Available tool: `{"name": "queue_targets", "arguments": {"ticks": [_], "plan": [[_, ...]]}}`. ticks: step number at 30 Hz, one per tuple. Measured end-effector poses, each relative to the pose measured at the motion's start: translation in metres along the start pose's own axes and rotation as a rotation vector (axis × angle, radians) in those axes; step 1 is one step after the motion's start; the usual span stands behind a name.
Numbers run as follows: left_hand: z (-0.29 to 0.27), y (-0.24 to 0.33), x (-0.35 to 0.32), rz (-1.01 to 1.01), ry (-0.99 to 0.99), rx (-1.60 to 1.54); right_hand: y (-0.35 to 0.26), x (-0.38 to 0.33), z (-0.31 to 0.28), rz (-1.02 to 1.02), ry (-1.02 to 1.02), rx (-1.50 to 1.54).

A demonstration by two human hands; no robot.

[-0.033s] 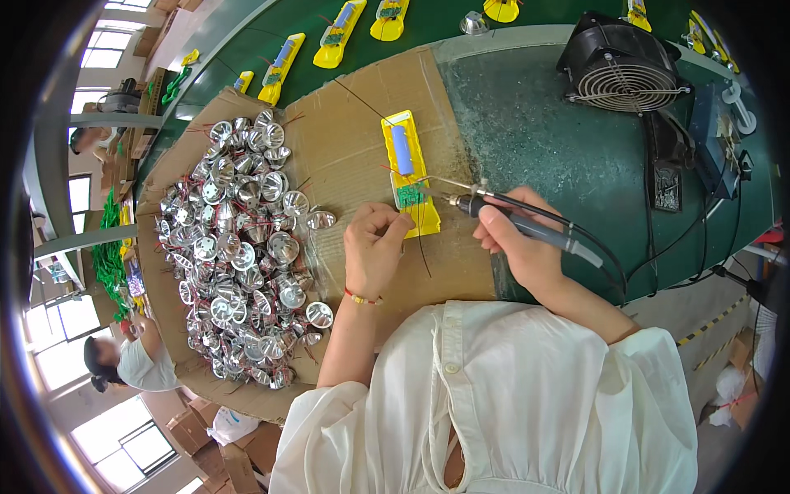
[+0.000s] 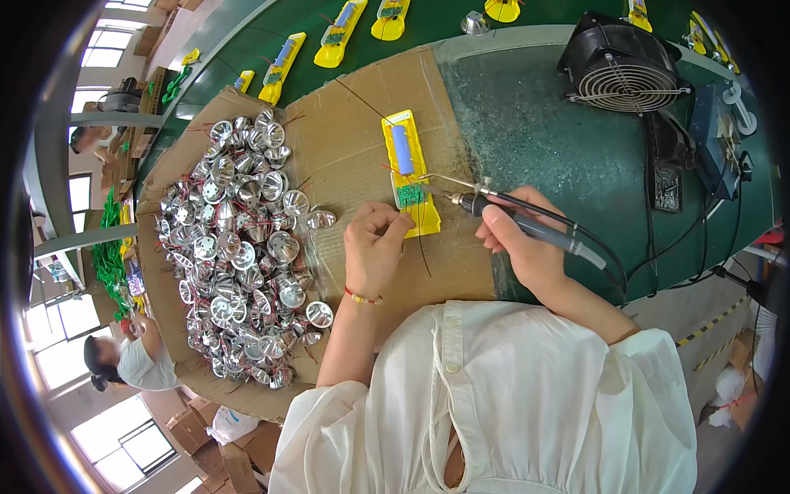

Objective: Soldering electronic components onto a circuit board and attaching reflectors at a factory workbench.

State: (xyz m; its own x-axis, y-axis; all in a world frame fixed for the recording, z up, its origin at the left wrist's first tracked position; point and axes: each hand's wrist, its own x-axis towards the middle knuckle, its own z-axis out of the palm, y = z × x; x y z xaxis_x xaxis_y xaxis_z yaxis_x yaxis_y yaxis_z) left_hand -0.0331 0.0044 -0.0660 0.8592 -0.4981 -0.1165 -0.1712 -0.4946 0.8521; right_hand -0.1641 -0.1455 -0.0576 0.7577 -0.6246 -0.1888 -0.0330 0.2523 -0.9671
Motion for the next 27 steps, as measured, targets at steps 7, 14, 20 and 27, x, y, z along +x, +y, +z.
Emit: {"name": "queue_targets", "arguments": {"ticks": [7,14,20,27], "plan": [[-0.001,0.000,0.001,0.020,-0.009,0.026,0.000,0.000,-0.017,-0.041,0.008,0.066],[-0.013,0.008,0.019,0.012,-0.209,0.292,0.002,0.005,-0.047,-0.077,0.110,0.019],[0.032,0.068,0.156,0.269,-0.133,0.478,0.004,0.007,-0.061,-0.024,0.200,-0.021],[0.032,0.080,0.282,0.148,0.153,0.778,0.005,0.005,-0.060,-0.033,0.249,-0.001]]}}
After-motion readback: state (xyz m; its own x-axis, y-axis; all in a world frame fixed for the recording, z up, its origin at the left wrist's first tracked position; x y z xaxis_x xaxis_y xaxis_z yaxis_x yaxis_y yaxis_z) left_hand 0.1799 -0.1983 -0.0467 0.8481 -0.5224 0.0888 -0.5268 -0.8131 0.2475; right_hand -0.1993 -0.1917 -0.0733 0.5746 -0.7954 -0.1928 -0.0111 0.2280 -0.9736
